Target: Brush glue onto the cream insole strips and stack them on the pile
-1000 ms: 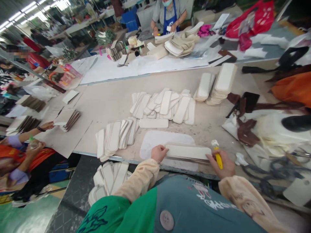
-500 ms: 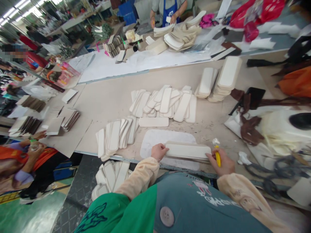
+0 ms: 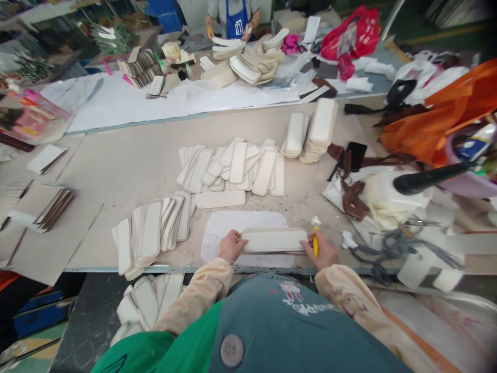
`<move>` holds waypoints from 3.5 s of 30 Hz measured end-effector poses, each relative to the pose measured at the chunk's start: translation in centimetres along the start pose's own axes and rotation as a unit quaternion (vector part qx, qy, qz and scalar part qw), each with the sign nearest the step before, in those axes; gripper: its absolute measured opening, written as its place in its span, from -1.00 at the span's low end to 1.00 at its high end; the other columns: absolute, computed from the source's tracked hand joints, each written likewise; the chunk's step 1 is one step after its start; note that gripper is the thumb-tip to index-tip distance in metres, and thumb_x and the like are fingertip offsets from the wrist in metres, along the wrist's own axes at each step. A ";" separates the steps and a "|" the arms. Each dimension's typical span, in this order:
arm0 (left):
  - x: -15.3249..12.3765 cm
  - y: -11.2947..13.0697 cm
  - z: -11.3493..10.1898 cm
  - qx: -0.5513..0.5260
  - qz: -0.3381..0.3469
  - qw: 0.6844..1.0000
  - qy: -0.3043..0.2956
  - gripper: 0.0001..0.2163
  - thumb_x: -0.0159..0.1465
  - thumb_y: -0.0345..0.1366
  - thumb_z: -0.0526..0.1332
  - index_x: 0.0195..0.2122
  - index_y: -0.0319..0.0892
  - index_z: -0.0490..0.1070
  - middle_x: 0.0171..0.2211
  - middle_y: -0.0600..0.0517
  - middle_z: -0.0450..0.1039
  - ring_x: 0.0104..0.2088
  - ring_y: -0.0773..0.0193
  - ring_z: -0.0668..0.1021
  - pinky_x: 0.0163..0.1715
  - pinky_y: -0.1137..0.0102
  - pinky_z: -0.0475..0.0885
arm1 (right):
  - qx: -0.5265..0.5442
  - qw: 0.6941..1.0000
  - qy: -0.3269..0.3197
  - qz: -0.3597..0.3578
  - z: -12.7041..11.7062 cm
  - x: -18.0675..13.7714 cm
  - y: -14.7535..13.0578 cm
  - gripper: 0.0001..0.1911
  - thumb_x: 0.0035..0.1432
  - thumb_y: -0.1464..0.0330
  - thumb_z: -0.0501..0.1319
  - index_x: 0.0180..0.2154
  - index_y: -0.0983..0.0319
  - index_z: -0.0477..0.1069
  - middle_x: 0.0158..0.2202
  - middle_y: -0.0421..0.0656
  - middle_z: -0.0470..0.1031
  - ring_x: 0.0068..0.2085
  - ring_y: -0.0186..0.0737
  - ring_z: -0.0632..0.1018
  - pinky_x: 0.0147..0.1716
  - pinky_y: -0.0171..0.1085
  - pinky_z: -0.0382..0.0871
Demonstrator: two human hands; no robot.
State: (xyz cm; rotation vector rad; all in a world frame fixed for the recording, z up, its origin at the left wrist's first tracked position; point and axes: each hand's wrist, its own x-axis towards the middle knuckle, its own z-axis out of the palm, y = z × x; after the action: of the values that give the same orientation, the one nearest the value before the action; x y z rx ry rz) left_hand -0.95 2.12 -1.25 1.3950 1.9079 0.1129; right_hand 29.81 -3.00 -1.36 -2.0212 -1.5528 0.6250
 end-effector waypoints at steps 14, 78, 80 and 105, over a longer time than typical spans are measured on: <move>-0.4 1.0 -0.7 0.018 0.019 1.000 0.003 -0.83 0.17 -0.21 0.28 -0.31 -0.11 0.33 -0.45 0.11 0.49 -0.40 0.25 0.53 -0.39 0.42 0.26 | -0.072 0.982 0.027 -0.174 0.0 -0.7 0.3 -0.87 0.22 0.34 0.11 -0.20 0.17 0.39 -0.22 -0.01 0.54 -0.15 0.02 0.57 -0.21 -0.03 0.47; -1.6 12.5 -9.5 -0.734 0.090 0.673 -0.025 -0.62 -0.19 -0.33 0.50 -0.32 -0.31 0.52 -0.41 -0.08 0.56 -0.40 0.23 0.54 -0.31 0.36 0.41 | 0.313 0.944 -0.055 0.085 -3.6 0.5 -9.5 -0.51 -0.14 0.03 0.40 -0.31 0.13 0.26 -0.48 -0.33 0.36 -0.47 -0.33 0.40 -0.51 -0.38 0.31; -1.6 12.3 -9.8 -0.734 0.098 0.671 -0.032 -0.64 -0.18 -0.33 0.49 -0.34 -0.32 0.52 -0.40 -0.09 0.57 -0.40 0.23 0.54 -0.30 0.36 0.41 | 0.311 0.945 -0.054 0.087 -3.6 0.5 -9.9 -0.51 -0.15 0.03 0.40 -0.30 0.14 0.26 -0.48 -0.33 0.36 -0.48 -0.33 0.40 -0.50 -0.38 0.31; 0.6 8.4 -8.6 -0.791 -0.010 0.612 -0.003 -0.65 0.00 -0.50 0.41 -0.17 -0.23 0.45 -0.34 -0.05 0.57 -0.22 0.14 0.60 -0.06 0.20 0.49 | 0.307 0.947 -0.057 0.075 -0.7 1.1 -13.1 -0.55 -0.14 0.05 0.40 -0.32 0.12 0.28 -0.54 -0.35 0.34 -0.50 -0.30 0.39 -0.52 -0.34 0.37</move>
State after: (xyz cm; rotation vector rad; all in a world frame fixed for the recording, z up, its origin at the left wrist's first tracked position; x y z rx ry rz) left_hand 0.24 9.01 8.54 0.0625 0.9625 1.3824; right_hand 20.96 0.82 7.58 -1.6453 -1.0772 1.1408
